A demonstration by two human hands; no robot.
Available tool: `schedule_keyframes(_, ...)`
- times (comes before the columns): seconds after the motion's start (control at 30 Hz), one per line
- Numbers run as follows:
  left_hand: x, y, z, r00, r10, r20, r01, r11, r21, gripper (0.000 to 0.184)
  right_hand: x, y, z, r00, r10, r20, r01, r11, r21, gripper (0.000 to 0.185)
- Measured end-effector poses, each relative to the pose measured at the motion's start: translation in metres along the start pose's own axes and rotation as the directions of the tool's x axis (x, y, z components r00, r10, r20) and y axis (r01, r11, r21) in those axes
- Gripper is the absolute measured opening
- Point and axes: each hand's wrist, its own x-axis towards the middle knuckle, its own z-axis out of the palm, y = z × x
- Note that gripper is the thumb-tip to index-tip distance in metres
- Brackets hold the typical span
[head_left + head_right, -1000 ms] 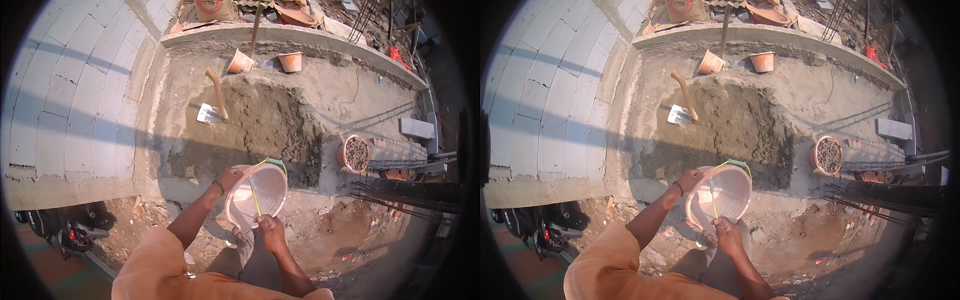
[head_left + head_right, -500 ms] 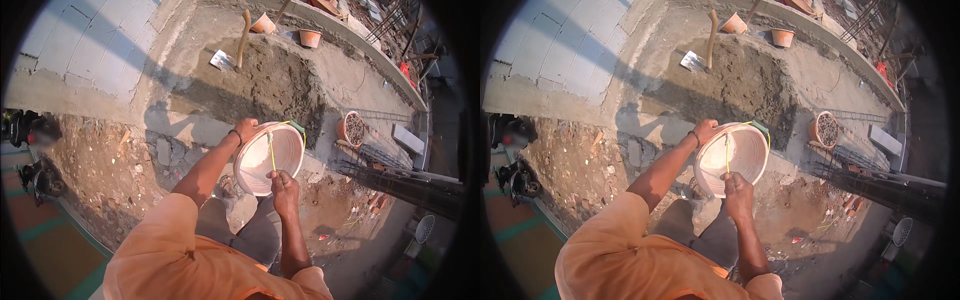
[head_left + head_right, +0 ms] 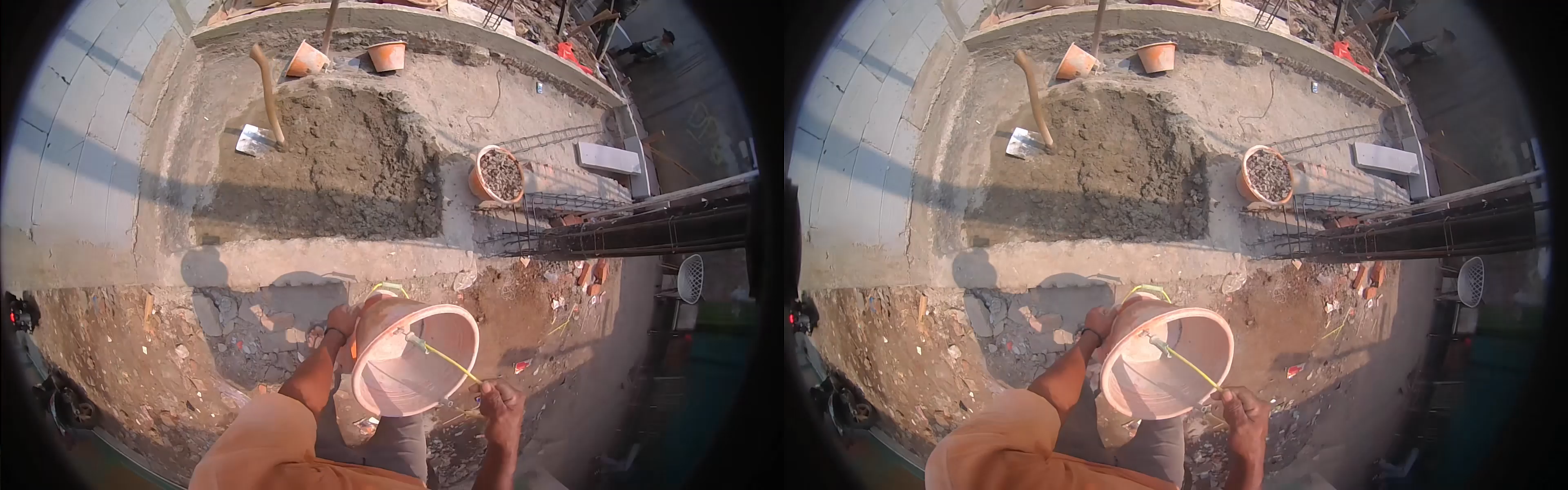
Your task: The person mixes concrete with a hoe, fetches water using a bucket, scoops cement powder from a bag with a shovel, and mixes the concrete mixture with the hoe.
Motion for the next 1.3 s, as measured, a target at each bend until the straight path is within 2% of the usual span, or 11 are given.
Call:
schedule_keyframes(0.23, 0.014, 0.028, 0.108, 0.984, 0.158, 0.081, -0.167, 0.977, 0.129, 0.047, -0.002, 0.156, -0.113, 0.876, 0.472, -0.100, -0.321, 0.726, 0.609, 0.015)
schedule_keyframes(0.37, 0.015, 0.104, 0.173, 0.957, 0.066, 0.284, -0.132, 0.966, 0.221, 0.063, 0.008, 0.248, -0.129, 0.781, 0.586, -0.214, -0.269, 0.625, 0.733, 0.007)
schedule_keyframes(0.43, 0.015, 0.122, 0.220, 0.871, 0.014, 0.492, -0.070, 0.993, 0.096, 0.051, 0.016, 0.270, -0.140, 0.736, 0.624, -0.264, -0.208, 0.579, 0.788, 0.002)
schedule_keyframes(0.53, 0.029, 0.138, 0.284, 0.879, 0.185, 0.440, -0.273, 0.951, 0.143, 0.031, 0.022, 0.288, -0.163, 0.704, 0.625, -0.337, -0.113, 0.567, 0.816, 0.007)
schedule_keyframes(0.6, 0.048, 0.159, 0.299, 0.837, 0.040, 0.546, -0.191, 0.956, 0.223, 0.029, 0.023, 0.301, -0.171, 0.621, 0.651, -0.438, -0.051, 0.590, 0.806, 0.010)
schedule_keyframes(0.67, 0.080, 0.125, 0.330, 0.919, 0.140, 0.368, -0.251, 0.928, 0.275, 0.030, 0.026, 0.312, -0.183, 0.626, 0.614, -0.480, -0.014, 0.625, 0.781, 0.010)
schedule_keyframes(0.77, 0.102, 0.122, 0.305, 0.916, -0.042, 0.399, -0.104, 0.936, 0.338, 0.031, 0.036, 0.303, -0.193, 0.610, 0.629, -0.482, -0.038, 0.631, 0.775, 0.007)
schedule_keyframes(0.87, 0.074, 0.105, 0.254, 0.896, -0.005, 0.444, -0.132, 0.952, 0.276, 0.027, 0.044, 0.303, -0.197, 0.618, 0.642, -0.454, -0.116, 0.646, 0.755, 0.006)
schedule_keyframes(1.03, -0.003, 0.055, 0.222, 0.943, -0.210, 0.258, 0.149, 0.960, 0.236, 0.055, 0.109, 0.339, -0.249, 0.552, 0.590, -0.589, -0.118, 0.755, 0.646, 0.012)
schedule_keyframes(1.2, 0.051, 0.057, 0.295, 0.946, -0.317, 0.067, 0.298, 0.933, 0.204, 0.105, 0.176, 0.310, -0.285, 0.499, 0.527, -0.687, -0.017, 0.799, 0.601, 0.018)
schedule_keyframes(1.3, 0.079, 0.057, 0.356, 0.971, -0.233, -0.051, 0.236, 0.970, 0.062, 0.087, 0.213, 0.329, -0.286, 0.603, 0.486, -0.633, 0.067, 0.759, 0.648, 0.020)
